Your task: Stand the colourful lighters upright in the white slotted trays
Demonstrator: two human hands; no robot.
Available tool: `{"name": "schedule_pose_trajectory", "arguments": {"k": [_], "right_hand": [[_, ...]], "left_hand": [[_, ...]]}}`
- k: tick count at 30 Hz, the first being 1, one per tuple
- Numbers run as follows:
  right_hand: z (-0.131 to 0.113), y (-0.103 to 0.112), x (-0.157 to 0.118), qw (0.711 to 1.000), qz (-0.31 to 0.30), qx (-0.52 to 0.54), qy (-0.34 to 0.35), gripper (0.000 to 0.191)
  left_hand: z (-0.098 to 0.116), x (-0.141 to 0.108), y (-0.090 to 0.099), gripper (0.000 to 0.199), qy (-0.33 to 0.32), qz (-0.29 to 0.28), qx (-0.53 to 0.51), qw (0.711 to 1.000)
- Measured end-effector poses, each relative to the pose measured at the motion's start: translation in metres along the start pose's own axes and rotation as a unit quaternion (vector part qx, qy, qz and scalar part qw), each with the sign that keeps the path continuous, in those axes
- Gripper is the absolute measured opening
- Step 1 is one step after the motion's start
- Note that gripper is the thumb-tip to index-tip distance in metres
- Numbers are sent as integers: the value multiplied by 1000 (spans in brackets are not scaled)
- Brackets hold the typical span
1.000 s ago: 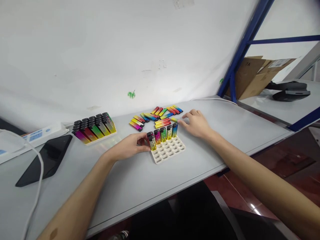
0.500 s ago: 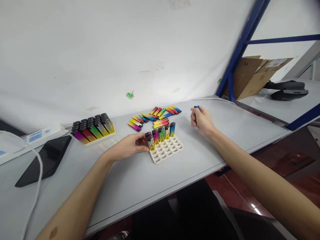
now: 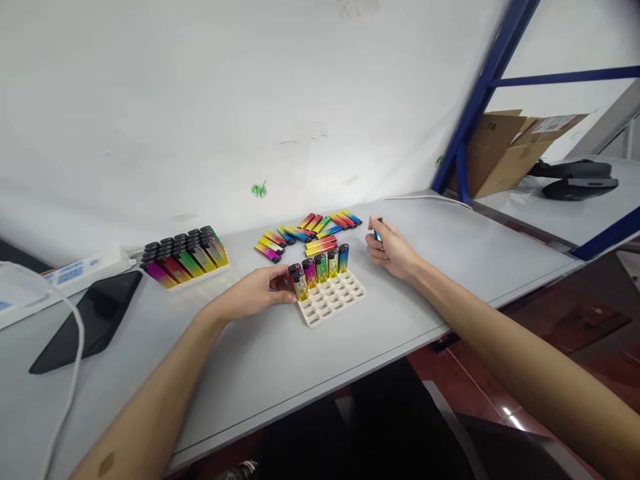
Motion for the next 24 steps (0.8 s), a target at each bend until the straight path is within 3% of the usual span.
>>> {"name": "schedule_pose_trajectory", "arguments": {"k": [5, 11, 19, 24], "right_hand": [[6, 0, 1, 999, 2, 0, -44, 45], [8, 3, 4, 999, 12, -21, -33, 34], [7, -1, 1, 998, 18, -29, -46, 46], [9, 1, 3, 998, 12, -45, -39, 38]], "left_hand": [[1, 0, -1, 36, 6, -1, 0, 1000], [1, 0, -1, 32, -5, -3, -5, 1000], [1, 2, -1, 37, -7, 4, 1, 1000], [0, 2, 0, 39, -12, 11, -2, 1000]]}}
Point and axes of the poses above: each hand's wrist, its own x-axis towards the middle knuckle, its own y-axis out of the back of the hand, z = x × y, the point moved 5 cm from there along x, towards the middle knuckle, and after that the axes turned 6 degrees about z, right-handed, at the moved point
